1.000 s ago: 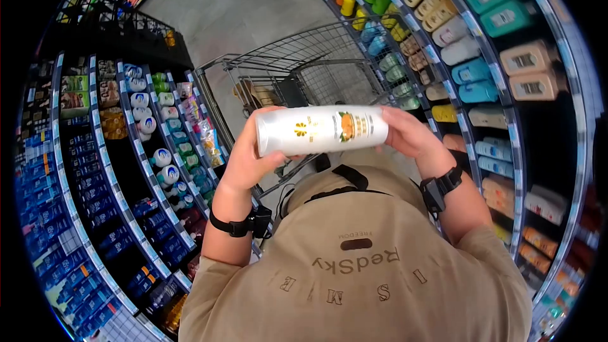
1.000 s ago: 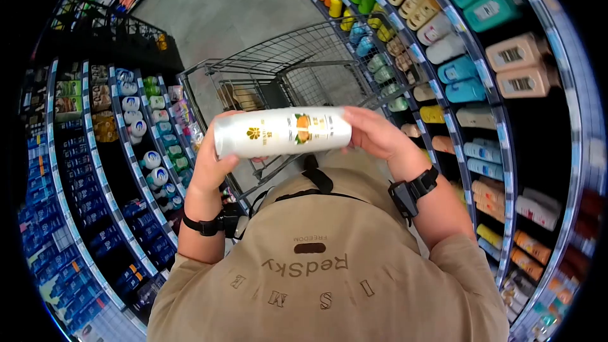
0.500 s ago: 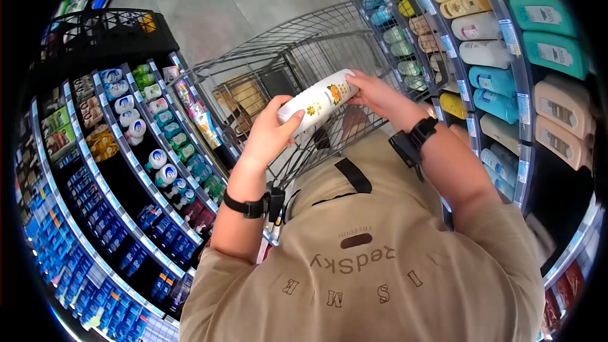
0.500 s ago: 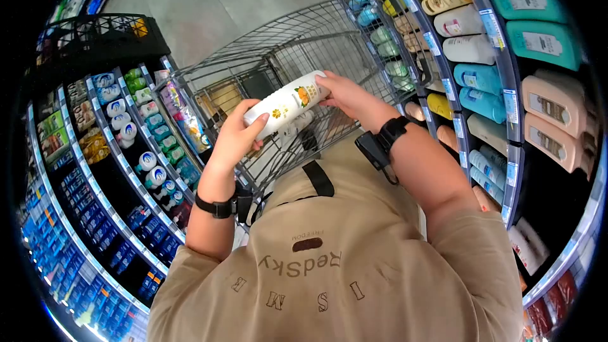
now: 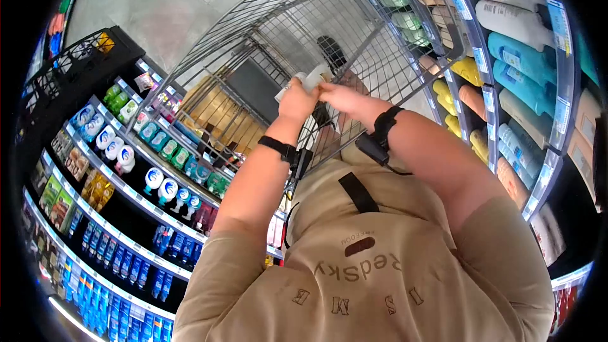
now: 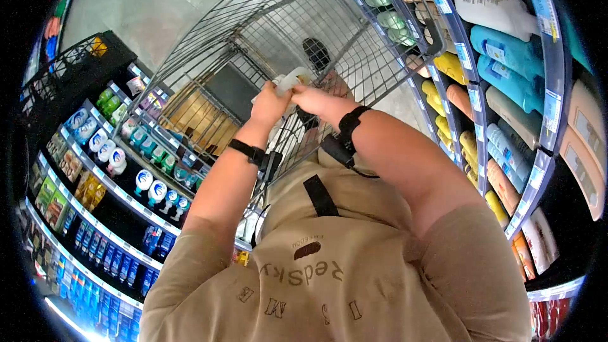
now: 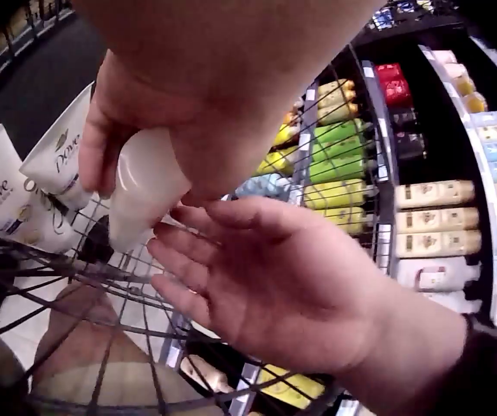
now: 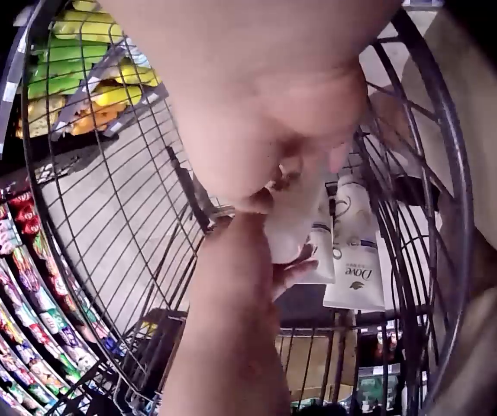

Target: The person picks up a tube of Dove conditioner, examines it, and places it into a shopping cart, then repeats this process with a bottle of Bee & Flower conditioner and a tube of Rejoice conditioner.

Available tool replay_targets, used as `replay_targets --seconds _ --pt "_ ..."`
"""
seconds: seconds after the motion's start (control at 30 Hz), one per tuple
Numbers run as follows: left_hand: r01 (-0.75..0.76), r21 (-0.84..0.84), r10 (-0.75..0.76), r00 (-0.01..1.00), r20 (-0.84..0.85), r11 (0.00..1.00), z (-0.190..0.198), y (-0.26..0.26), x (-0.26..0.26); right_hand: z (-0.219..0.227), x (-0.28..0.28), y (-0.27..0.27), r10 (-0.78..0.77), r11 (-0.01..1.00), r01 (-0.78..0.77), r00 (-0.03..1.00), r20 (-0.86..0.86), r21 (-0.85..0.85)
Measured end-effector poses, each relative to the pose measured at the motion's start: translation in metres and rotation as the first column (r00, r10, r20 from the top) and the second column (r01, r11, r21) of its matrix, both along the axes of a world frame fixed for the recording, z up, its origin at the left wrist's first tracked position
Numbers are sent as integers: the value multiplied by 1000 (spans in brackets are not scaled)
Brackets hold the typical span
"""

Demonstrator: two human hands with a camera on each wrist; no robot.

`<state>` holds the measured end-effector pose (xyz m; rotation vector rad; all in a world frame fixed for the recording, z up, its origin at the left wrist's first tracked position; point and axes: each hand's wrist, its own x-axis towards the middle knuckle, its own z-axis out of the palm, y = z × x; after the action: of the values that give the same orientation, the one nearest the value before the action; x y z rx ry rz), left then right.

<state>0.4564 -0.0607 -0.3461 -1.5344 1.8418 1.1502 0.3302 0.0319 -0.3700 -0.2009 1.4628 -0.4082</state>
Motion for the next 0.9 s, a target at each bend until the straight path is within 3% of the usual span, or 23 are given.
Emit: replay_targets --seconds 0.07,0.1,0.2,0.3,0.47,0.63,0.73,0.9 --pt "14 57 -18 998 67 998 -14 -1 -5 -31 11 11 -13 987 43 982 186 -157" --pt "2 65 -8 995 100 998 -19 -3 -6 -35 15 10 -15 996 31 982 188 -80" --pt "-34 61 27 992 119 998 -27 -11 -4 -39 17 10 -89 991 109 967 238 -74" --pt "-37 19 34 989 143 999 -26 -24 -4 -5 3 -17 -62 996 73 979 195 -48" --pt "-48 -57 57 984 169 997 -36 -53 6 -28 13 -39 -47 989 82 960 275 -120" --pt "-47 -14 49 970 239 999 -45 -74 21 -22 22 -60 31 985 31 937 347 -172" --pt "-34 -48 44 971 235 998 -52 -75 36 -14 22 -65 58 994 -17 928 369 -112" --pt "-27 42 15 966 259 999 -55 -75 45 -30 26 -51 4 991 47 929 369 -129"
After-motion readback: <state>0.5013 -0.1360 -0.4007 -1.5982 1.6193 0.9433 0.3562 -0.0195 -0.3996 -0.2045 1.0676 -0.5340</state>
